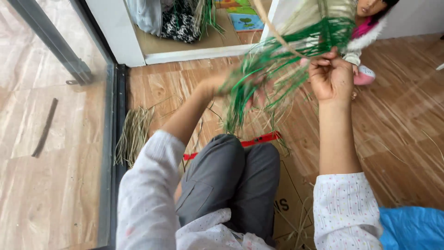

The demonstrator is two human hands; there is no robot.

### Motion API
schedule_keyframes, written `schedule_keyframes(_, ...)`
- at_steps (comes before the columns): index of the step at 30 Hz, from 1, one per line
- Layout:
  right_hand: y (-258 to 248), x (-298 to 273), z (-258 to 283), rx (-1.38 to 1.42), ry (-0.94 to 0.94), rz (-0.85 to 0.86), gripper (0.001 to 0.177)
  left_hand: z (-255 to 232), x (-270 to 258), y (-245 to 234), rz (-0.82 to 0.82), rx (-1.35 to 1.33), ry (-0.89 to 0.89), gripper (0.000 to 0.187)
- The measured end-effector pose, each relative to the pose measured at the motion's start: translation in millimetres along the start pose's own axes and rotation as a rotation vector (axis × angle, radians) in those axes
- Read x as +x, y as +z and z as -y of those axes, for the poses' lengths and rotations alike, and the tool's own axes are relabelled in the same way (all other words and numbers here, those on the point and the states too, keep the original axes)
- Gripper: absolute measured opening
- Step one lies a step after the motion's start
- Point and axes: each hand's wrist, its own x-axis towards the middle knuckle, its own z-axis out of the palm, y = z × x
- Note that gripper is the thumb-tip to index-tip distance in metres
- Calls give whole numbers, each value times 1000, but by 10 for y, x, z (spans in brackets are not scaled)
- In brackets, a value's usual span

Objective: The person is weaving green and natural-colored fibers together to create a patterned mat.

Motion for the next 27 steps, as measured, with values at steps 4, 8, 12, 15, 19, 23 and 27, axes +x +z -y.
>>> schedule_keyframes(4,-810,586,342,-166,-180,-70,12,-106,-867,-96,275,-336,-621,97)
schedule_keyframes(8,-1538,808,592,-251,-179,-164,17,233,-1689,-1097,-180,-36,-825,49)
schedule_keyframes(12,-1333,141,-220,-440,-74,-260,19,-963,-2202,-1161,-182,168,-942,33)
schedule_keyframes(15,-1634,-590,-753,-710,142,-388,15,-1445,-2362,-859,-32,545,-1118,51)
schedule_keyframes(19,-2378,-1438,-845,-1073,459,-408,28,-1312,-2214,-691,51,946,-965,59)
schedule_keyframes(23,-2858,-2096,-565,-1314,416,-347,44,-478,-1595,-355,210,431,-543,20)
schedule_keyframes(27,-3029,-2655,-821,-1342,261,-436,43,1200,-1722,1004,295,77,-390,9)
